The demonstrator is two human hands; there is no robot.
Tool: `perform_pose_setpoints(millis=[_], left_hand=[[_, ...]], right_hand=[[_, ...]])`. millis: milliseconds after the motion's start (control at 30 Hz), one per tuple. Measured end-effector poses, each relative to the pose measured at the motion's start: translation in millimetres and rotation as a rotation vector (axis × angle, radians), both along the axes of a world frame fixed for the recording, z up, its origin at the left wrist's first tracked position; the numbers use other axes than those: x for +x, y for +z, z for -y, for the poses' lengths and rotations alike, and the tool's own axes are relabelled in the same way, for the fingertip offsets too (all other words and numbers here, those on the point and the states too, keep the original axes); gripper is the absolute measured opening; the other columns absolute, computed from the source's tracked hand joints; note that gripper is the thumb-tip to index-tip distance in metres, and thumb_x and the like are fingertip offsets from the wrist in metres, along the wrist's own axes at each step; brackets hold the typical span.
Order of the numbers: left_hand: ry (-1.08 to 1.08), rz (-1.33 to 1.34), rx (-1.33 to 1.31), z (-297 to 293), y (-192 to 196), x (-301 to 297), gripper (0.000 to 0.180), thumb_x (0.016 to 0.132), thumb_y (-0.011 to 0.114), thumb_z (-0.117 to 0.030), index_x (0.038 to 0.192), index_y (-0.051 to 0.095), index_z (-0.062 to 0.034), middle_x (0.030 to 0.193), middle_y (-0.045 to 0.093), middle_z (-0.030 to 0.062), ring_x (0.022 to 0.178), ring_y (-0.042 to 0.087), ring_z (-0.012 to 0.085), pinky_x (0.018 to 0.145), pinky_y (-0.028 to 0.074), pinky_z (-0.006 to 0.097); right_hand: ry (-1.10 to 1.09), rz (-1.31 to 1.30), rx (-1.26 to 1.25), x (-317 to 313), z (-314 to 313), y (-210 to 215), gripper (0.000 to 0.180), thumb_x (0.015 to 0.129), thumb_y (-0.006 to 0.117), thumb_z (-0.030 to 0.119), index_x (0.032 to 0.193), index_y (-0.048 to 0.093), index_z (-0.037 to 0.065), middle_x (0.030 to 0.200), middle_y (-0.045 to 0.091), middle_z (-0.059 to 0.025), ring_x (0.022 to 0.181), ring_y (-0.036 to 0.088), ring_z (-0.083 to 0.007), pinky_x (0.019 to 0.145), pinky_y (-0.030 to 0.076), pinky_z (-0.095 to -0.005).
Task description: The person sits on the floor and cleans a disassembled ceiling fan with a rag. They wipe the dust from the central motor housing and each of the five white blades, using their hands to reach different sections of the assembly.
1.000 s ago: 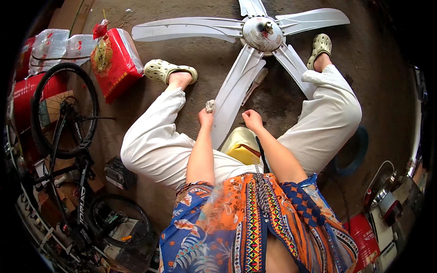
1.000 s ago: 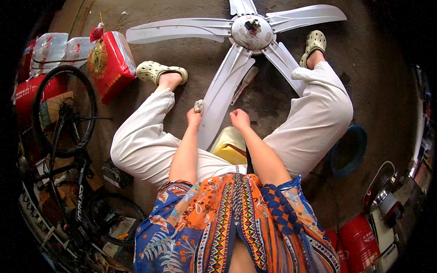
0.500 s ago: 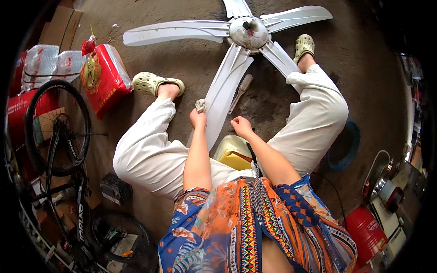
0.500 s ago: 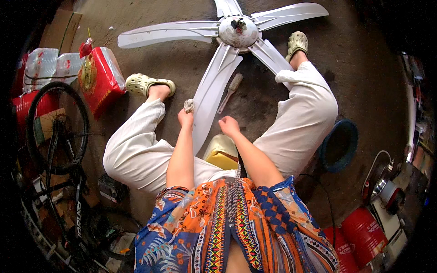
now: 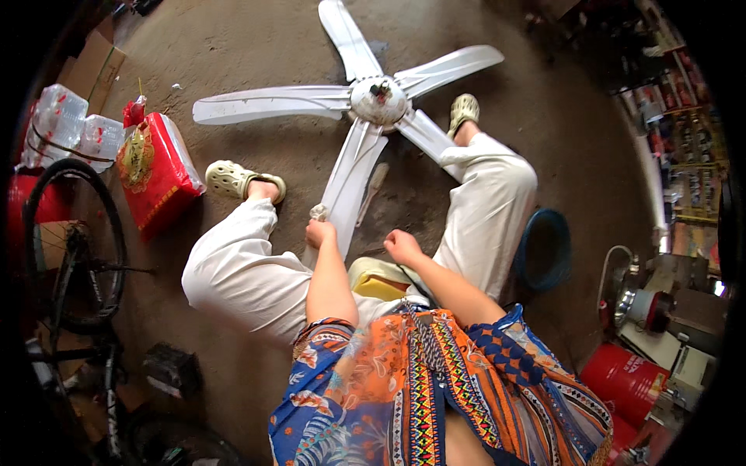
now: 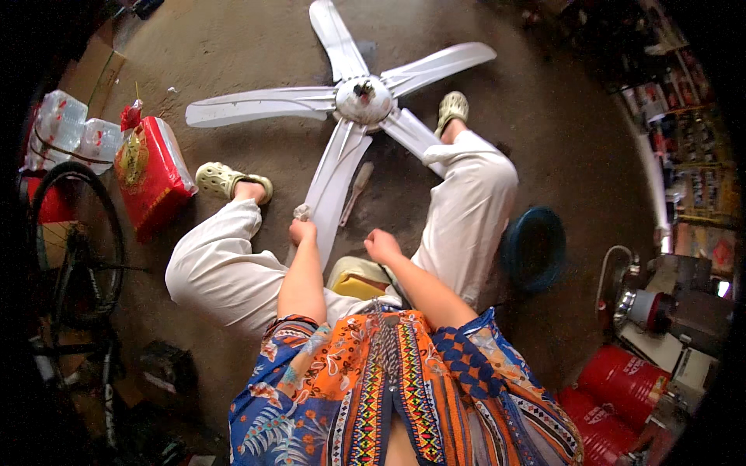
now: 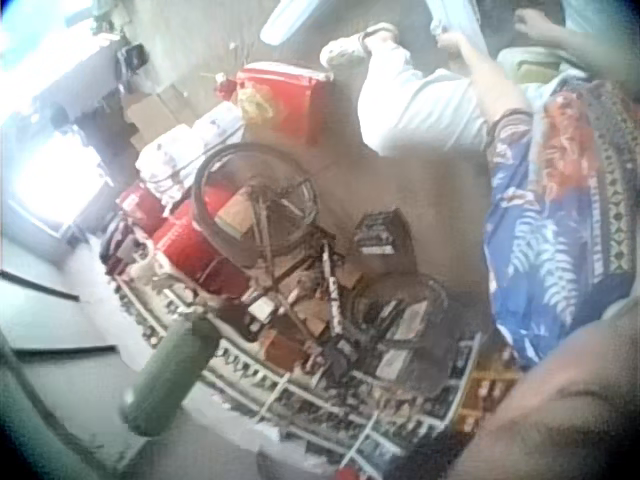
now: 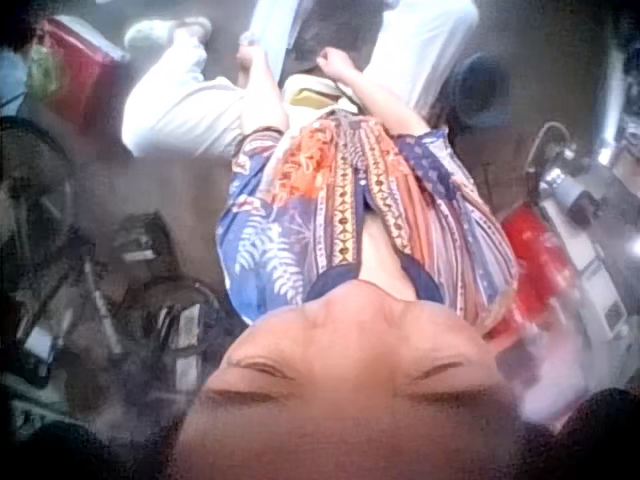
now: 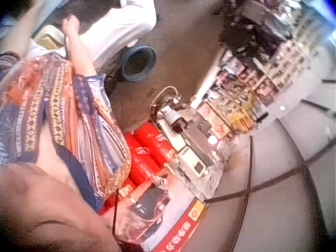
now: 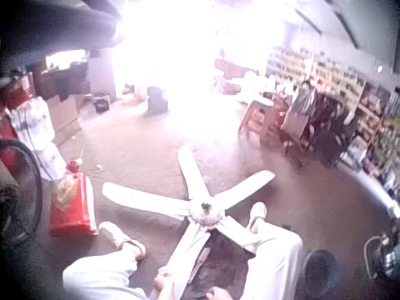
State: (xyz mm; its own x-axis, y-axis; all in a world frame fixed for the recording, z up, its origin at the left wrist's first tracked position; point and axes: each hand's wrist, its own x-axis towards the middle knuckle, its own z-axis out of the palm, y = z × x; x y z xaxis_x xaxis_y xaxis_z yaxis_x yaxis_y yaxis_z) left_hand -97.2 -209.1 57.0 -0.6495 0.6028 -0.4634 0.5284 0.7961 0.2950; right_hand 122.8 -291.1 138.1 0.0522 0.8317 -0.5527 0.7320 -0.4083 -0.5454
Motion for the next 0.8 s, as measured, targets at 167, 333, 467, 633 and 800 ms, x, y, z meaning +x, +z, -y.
perform_pose_setpoints(millis=[167, 333, 467, 633, 800], left_hand=[[0.073, 0.143, -0.012, -3, 26, 25, 0.029, 0.090, 0.052, -0.022, 0.101, 0.070, -0.0031, 0.114, 0.065, 0.0211, 0.117, 0.057, 0.0378, 0.108, 0.034, 0.051], [0.107, 0.006, 0.001, 1, 38, 54, 0.036, 0.096, 0.042, -0.021, 0.118, 0.062, -0.0006, 0.132, 0.054, 0.0258, 0.131, 0.043, 0.0407, 0.113, 0.028, 0.052], [0.237, 0.070, 0.056, 0, 39, 63, 0.036, 0.096, 0.046, -0.023, 0.122, 0.060, -0.0021, 0.147, 0.037, 0.0265, 0.139, 0.032, 0.0444, 0.112, 0.031, 0.052], [0.163, 0.397, 0.058, 3, 54, 102, 0.030, 0.088, 0.060, -0.024, 0.113, 0.066, -0.0082, 0.143, 0.043, 0.0263, 0.134, 0.038, 0.0435, 0.106, 0.039, 0.051], [-0.308, 0.619, 0.125, 16, 41, 109, 0.032, 0.081, 0.064, -0.023, 0.108, 0.068, -0.0053, 0.102, 0.070, 0.0199, 0.099, 0.066, 0.0357, 0.088, 0.051, 0.043]], right_hand=[[-0.015, -0.034, 0.143, 14, 29, 20, 0.025, 0.087, 0.063, 0.023, 0.102, 0.066, 0.002, 0.097, 0.070, -0.0169, 0.094, 0.067, -0.0313, 0.083, 0.052, -0.0391], [-0.087, 0.020, 0.260, 18, 24, 40, 0.023, 0.088, 0.062, 0.019, 0.103, 0.066, 0.003, 0.098, 0.070, -0.0161, 0.092, 0.067, -0.0308, 0.083, 0.052, -0.0386], [-0.174, -0.033, 0.173, 15, 27, 60, 0.022, 0.088, 0.062, 0.020, 0.102, 0.065, 0.003, 0.098, 0.070, -0.0154, 0.093, 0.067, -0.0299, 0.083, 0.052, -0.0385], [-0.175, -0.017, 0.233, 26, 41, 43, 0.023, 0.088, 0.063, 0.019, 0.103, 0.066, 0.002, 0.097, 0.070, -0.0141, 0.090, 0.068, -0.0263, 0.081, 0.053, -0.0365], [-0.057, -0.044, 0.204, 2, 32, 40, 0.024, 0.085, 0.064, 0.018, 0.103, 0.064, 0.001, 0.099, 0.069, -0.0178, 0.094, 0.067, -0.0319, 0.084, 0.052, -0.0405]])
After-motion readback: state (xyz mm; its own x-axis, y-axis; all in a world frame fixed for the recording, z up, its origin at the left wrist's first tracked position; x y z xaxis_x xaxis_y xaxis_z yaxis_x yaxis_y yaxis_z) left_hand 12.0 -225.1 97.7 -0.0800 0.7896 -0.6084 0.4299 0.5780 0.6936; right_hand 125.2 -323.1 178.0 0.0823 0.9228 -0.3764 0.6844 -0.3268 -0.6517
